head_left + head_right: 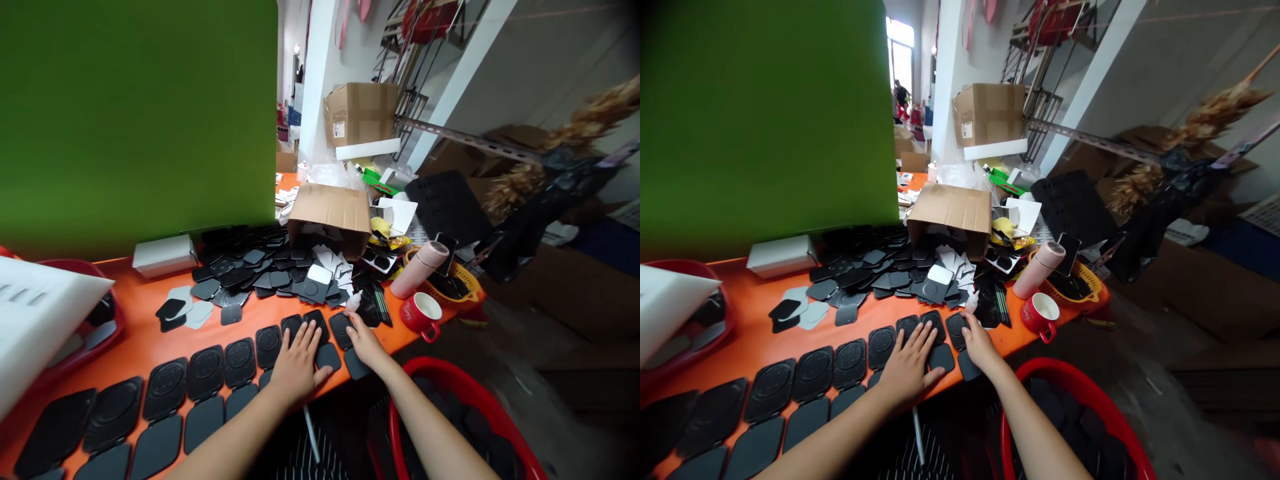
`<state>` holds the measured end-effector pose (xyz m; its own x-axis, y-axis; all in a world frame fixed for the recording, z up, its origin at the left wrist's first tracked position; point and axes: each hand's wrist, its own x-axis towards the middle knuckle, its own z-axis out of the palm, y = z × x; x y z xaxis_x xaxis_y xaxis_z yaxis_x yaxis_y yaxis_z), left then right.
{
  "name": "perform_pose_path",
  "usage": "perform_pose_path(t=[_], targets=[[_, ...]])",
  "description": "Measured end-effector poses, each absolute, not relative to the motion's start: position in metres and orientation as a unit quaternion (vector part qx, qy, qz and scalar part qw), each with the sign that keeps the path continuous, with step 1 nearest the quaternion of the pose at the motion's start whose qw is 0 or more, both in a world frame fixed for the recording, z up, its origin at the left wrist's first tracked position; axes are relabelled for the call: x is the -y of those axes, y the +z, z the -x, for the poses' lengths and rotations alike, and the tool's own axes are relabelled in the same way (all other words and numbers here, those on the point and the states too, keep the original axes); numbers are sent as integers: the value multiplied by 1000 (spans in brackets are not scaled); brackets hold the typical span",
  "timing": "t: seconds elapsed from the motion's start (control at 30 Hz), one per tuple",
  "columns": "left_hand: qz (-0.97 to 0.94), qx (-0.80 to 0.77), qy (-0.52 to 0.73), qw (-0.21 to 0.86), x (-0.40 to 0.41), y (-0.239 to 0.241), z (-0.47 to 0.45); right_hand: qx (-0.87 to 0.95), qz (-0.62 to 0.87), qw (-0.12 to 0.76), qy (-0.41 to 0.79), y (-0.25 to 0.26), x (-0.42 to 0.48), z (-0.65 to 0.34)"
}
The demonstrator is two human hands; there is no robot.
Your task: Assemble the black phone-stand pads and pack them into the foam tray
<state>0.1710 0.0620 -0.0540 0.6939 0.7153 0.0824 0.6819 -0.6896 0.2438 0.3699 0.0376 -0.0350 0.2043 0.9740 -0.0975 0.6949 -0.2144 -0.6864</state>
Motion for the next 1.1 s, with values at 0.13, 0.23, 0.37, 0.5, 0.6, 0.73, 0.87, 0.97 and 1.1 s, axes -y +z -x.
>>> perform_pose_path(t=[0.13,0.23,0.37,0.5,0.6,0.73,0.87,0.97,1.1], targets=[[-915,-381,82,106,-63,-54,-171,596,753,216,177,-43,-55,-360],[-913,-383,75,119,-65,-54,-171,592,775,196,96,-44,-51,-356],[-910,-386,67,133,-67,-48,-172,519,796,287,122,-42,-37,-363],[-925,-347,85,130,-60,-39,-185,275,725,514,368,-39,-45,-375],[-942,-294,84,141,-52,-38,-199,116,565,618,535,-37,-66,-376],[-949,-270,72,146,-46,-47,-209,47,503,655,562,-34,-87,-372],[-949,-269,77,142,-46,-50,-207,89,512,682,515,-29,-91,-376],[-948,-270,77,146,-47,-50,-206,173,559,693,421,-31,-97,-379],[-947,-267,85,161,-47,-50,-206,238,611,666,357,-45,-109,-375]])
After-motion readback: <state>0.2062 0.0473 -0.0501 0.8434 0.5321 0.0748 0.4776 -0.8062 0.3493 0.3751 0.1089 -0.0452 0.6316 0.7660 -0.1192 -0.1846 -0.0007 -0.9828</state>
